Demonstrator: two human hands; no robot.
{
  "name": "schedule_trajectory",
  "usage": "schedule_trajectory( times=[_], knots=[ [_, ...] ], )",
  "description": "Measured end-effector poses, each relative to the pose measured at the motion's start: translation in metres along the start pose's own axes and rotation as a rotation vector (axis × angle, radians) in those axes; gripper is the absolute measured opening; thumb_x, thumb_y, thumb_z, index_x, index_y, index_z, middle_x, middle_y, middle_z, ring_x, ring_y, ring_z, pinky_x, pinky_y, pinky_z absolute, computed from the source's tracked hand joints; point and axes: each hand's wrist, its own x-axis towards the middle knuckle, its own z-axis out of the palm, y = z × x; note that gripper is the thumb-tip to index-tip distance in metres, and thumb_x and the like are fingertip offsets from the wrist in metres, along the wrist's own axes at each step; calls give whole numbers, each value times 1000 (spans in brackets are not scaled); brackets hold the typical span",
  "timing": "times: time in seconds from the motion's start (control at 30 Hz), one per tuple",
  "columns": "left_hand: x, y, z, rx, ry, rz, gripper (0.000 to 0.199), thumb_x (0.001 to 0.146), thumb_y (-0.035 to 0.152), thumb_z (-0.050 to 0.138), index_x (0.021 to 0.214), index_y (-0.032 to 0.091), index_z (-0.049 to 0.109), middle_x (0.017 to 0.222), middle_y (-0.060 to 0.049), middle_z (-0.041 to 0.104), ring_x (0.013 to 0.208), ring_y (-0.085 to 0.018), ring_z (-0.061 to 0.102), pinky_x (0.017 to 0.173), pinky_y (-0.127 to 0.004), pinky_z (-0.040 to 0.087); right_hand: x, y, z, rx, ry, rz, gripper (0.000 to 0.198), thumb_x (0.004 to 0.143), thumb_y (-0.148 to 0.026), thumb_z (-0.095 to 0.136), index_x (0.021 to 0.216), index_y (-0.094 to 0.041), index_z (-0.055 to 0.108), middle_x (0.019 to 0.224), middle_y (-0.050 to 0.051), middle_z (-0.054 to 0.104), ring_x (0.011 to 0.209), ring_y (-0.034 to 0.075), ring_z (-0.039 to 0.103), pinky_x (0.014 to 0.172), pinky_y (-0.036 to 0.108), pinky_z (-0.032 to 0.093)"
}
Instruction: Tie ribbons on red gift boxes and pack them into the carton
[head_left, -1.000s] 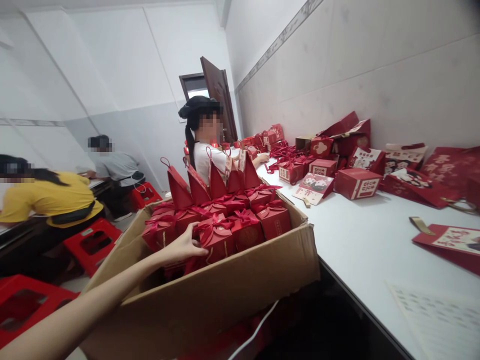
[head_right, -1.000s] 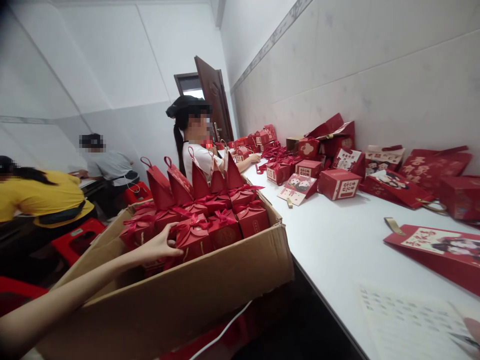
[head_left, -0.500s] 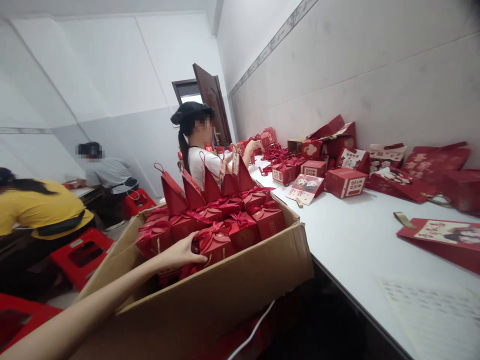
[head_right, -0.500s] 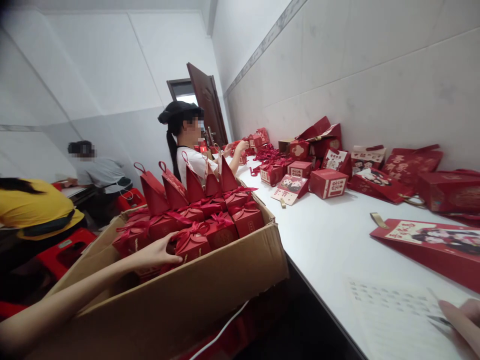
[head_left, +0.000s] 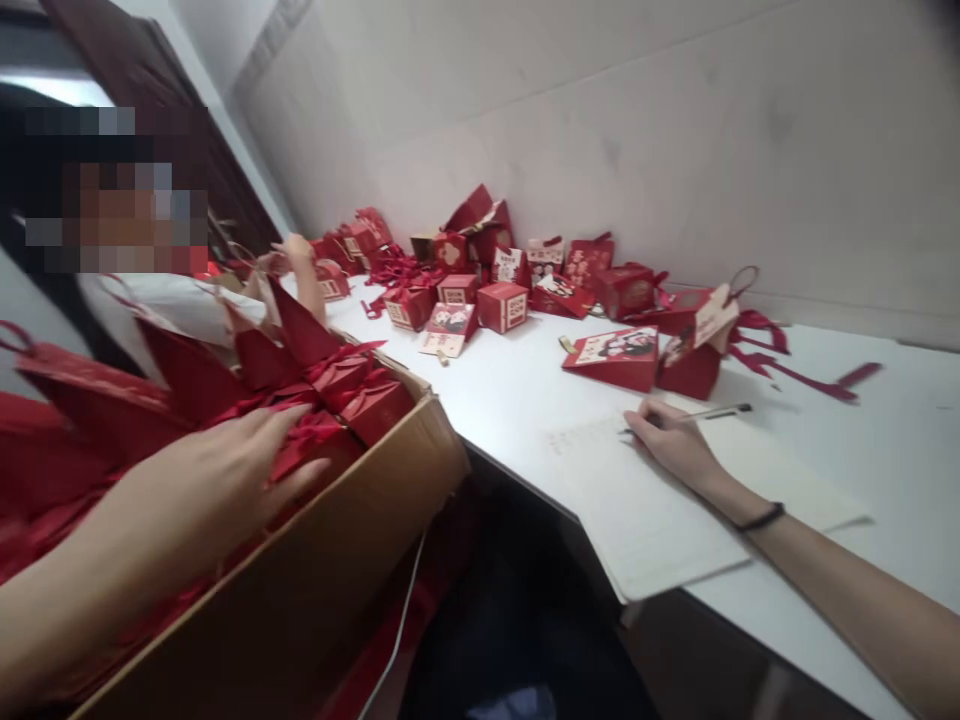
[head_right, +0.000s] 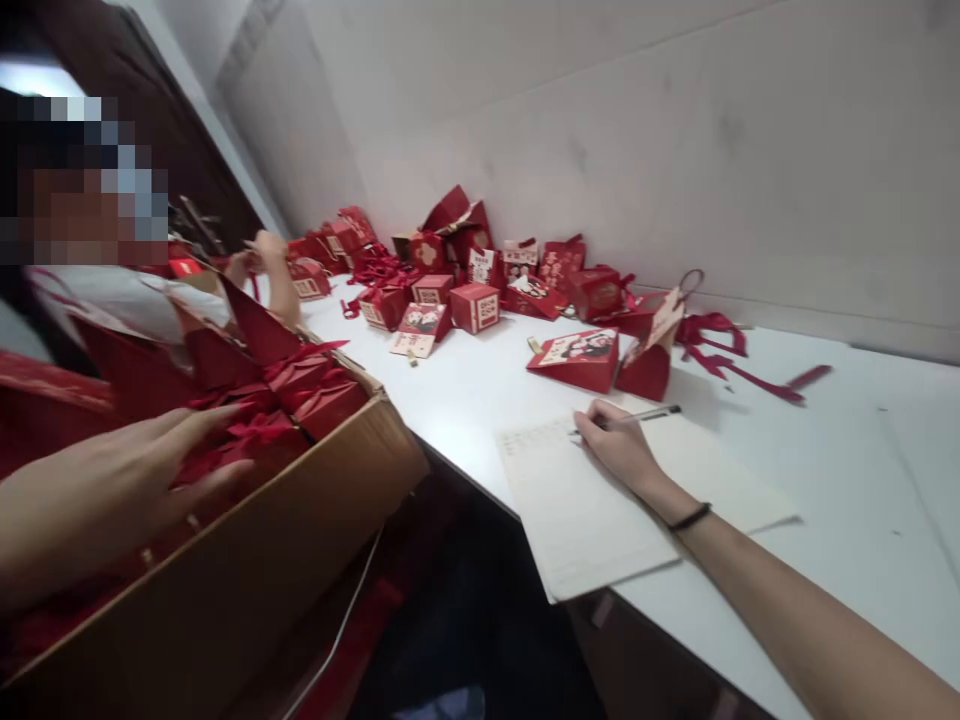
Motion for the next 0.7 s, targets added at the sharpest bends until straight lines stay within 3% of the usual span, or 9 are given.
schedule_trajectory(
  times=[0.1, 0.17, 0.3, 0.43, 0.57, 0.7],
  knots=[
    [34, 83, 9, -116, -150, 463, 36, 83, 43, 39, 109, 24, 55, 105, -5, 61, 93, -22, 58, 83, -38, 45, -1, 1, 3, 199, 10, 76, 36, 62, -48, 63, 50, -21, 42, 42, -4, 44, 40, 11, 40, 42, 24, 32],
    [49, 129, 31, -189, -205, 713, 37, 81, 35, 46, 114, 19, 53, 113, -9, 58, 102, -25, 55, 89, -39, 42, 0, 4, 4, 272, 22, 108, 37, 63, -49, 64, 54, -20, 42, 43, -5, 44, 38, 10, 38, 38, 22, 30],
    [72, 180, 85, -271, -240, 1040, 57, 77, 26, 53, 130, 14, 37, 141, -13, 34, 125, -31, 37, 98, -41, 35, 4, 11, 4, 319, 40, 167, 40, 67, -56, 61, 61, -20, 42, 45, -6, 44, 33, 8, 35, 31, 20, 24],
    [85, 187, 114, -278, -390, 1080, 78, 70, 20, 58, 139, 16, 21, 148, -8, 20, 134, -30, 19, 105, -45, 26, 9, 13, 2, 346, 38, 212, 40, 69, -55, 62, 64, -20, 42, 48, -5, 46, 34, 8, 37, 31, 18, 25],
    [87, 183, 112, -219, -580, 998, 93, 61, 12, 59, 141, 19, 12, 149, -7, 11, 136, -31, 8, 106, -54, 17, 10, 12, -1, 316, 13, 196, 35, 71, -45, 65, 63, -21, 42, 41, -7, 43, 32, 8, 34, 33, 20, 24],
    [87, 183, 106, -255, -657, 975, 95, 58, 9, 57, 141, 21, 13, 149, -7, 11, 136, -30, 6, 107, -54, 13, 11, 16, -3, 120, 81, 97, 35, 73, -37, 61, 55, -20, 37, 43, -6, 39, 39, 9, 34, 41, 22, 27]
  ],
)
